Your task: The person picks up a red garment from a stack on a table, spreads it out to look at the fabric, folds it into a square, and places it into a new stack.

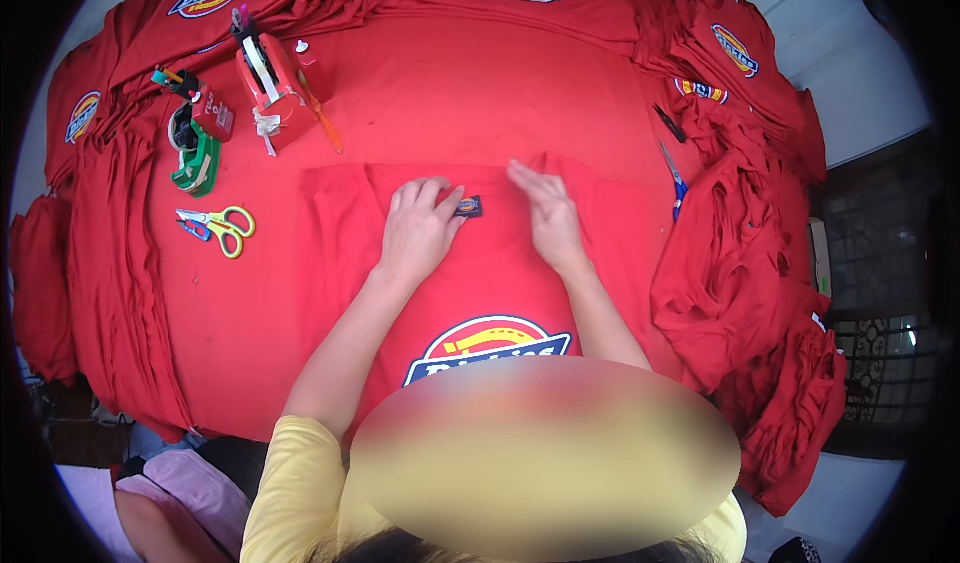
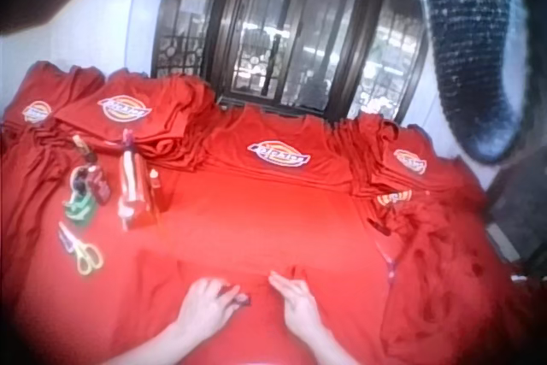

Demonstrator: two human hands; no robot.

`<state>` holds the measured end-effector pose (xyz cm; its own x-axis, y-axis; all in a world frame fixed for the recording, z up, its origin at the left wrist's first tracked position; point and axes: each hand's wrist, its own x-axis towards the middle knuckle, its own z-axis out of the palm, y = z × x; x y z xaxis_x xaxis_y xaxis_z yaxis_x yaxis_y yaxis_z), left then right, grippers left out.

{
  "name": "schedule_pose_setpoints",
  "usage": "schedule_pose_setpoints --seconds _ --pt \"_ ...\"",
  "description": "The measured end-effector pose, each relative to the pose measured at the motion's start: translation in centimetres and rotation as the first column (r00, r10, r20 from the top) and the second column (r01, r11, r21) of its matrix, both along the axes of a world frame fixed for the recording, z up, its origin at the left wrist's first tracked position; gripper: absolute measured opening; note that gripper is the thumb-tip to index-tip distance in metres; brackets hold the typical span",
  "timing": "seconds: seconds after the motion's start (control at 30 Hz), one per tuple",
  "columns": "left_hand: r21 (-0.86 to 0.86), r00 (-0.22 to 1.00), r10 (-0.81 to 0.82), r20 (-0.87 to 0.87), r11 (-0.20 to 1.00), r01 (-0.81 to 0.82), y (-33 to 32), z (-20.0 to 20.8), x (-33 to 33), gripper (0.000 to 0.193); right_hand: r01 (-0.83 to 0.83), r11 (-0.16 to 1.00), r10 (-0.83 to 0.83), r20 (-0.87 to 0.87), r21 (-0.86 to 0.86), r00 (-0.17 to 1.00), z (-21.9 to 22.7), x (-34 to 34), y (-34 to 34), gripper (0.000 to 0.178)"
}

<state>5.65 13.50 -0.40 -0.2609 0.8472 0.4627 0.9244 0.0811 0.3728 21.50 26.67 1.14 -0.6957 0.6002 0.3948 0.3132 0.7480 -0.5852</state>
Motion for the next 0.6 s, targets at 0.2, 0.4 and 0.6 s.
schedule_pose_setpoints --seconds 0.2,0.4,0.6 --pt "0.055 0.994 -0.102 0.039 0.993 0.1 1.2 0.6 1.1 0.026 0.084 0.979 -0.09 -0.026 -0.187 0.996 -0.7 1.0 1.0 0.019" --pt "0.117 0.951 -0.122 0.284 0.989 0.092 5.4 -1.1 2.9 0.02 0.11 0.986 -0.103 -0.057 0.127 0.993 -2.5 -0.8 0.9 0.01" --pt "0.089 0.92 -0.002 0.393 0.995 -0.036 6.1 -1.4 3.3 0.02 0.113 0.974 -0.128 0.066 0.195 0.99 -2.3 -1.6 1.8 0.008"
